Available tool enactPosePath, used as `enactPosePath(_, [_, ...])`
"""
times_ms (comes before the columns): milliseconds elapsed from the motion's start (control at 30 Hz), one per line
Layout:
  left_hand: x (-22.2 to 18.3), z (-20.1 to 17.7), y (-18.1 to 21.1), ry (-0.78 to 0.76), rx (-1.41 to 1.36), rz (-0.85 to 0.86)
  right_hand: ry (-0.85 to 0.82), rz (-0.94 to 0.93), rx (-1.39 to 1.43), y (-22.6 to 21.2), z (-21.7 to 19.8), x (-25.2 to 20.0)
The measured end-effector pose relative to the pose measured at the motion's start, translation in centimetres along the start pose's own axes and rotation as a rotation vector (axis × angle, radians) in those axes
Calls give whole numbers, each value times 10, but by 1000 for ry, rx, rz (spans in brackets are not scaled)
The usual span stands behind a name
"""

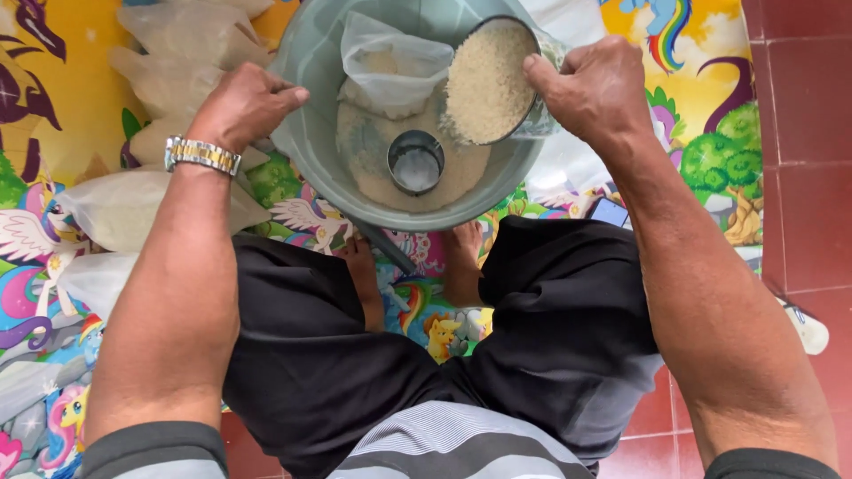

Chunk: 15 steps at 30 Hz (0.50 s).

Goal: Measuring rice from a large basin into individual plastic bags using a measuring cup.

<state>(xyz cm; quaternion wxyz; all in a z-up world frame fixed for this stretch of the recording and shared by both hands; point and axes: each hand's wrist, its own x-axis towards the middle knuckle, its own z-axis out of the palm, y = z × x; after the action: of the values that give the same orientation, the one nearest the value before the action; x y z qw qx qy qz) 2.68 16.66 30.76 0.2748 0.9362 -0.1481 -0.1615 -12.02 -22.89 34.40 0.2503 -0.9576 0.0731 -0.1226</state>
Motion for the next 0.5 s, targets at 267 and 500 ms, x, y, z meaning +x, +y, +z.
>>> enactPosePath(267, [5, 18, -37, -164, 67, -260, 91, -98, -56, -16, -1, -12])
enactPosePath(500, [1, 17, -42, -230, 79, -230, 91, -84, -109, 0, 4, -11])
